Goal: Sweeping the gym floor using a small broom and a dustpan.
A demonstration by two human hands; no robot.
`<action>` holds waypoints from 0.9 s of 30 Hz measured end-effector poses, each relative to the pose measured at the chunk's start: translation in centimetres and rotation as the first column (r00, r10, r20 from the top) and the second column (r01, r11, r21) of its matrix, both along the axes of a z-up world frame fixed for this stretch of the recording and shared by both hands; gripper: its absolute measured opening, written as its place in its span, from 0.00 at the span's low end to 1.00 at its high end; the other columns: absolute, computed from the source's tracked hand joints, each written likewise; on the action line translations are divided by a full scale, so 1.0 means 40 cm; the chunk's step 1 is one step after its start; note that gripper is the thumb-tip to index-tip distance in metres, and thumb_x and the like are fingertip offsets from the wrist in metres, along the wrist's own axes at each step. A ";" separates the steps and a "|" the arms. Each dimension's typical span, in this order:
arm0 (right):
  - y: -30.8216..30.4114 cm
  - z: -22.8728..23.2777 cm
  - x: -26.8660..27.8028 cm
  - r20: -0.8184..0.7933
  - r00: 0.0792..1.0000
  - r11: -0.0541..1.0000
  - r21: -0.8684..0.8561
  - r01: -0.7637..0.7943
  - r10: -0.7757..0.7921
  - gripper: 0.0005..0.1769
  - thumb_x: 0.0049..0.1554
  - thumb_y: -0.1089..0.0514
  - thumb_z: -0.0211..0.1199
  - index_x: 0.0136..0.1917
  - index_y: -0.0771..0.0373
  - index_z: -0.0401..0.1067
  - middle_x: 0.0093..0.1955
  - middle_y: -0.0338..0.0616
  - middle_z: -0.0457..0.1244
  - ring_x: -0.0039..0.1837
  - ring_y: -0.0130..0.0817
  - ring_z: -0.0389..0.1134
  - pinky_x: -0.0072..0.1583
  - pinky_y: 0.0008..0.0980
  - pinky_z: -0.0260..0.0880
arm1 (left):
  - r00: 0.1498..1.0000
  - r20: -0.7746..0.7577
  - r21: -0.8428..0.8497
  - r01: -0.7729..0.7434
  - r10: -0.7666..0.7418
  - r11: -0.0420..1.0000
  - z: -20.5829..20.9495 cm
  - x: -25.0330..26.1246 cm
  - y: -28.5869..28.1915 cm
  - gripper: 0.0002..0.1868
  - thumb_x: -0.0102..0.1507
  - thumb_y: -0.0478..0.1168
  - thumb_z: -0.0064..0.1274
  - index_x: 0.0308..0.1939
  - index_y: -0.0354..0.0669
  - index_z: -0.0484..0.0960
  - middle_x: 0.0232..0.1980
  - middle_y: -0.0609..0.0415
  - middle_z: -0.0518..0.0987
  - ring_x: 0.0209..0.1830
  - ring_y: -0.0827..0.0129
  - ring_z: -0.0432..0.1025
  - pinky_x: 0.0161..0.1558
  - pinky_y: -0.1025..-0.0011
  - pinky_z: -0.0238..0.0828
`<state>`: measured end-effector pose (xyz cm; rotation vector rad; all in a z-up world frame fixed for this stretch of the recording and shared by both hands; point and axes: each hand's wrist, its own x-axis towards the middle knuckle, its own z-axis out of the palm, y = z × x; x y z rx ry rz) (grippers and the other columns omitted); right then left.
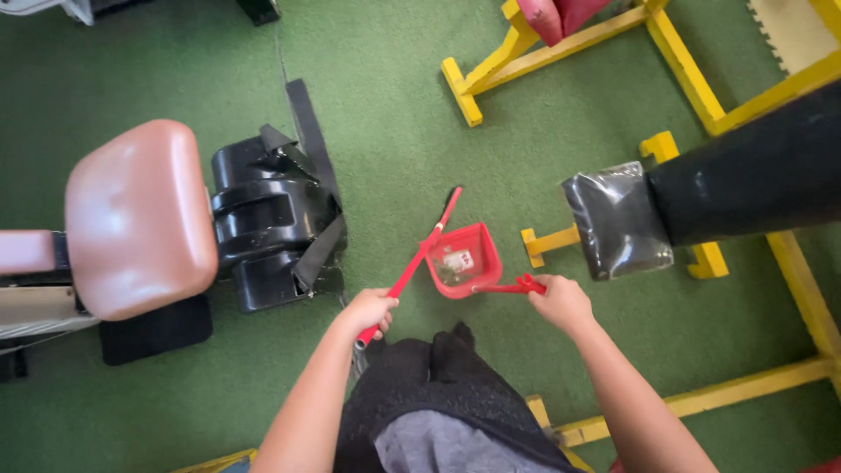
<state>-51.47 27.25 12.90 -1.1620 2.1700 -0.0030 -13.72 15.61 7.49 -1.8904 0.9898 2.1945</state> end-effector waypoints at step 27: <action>-0.246 0.005 0.040 -0.245 0.965 0.967 0.208 0.148 -0.095 0.22 0.49 0.41 0.69 0.58 0.39 0.79 0.50 0.42 0.72 0.54 0.44 0.74 0.57 0.44 0.75 | 0.735 0.374 -0.298 0.672 -0.565 0.678 -0.178 -0.186 -0.808 0.15 0.60 0.38 0.49 0.28 0.25 0.83 0.25 0.38 0.82 0.24 0.50 0.79 0.32 0.55 0.76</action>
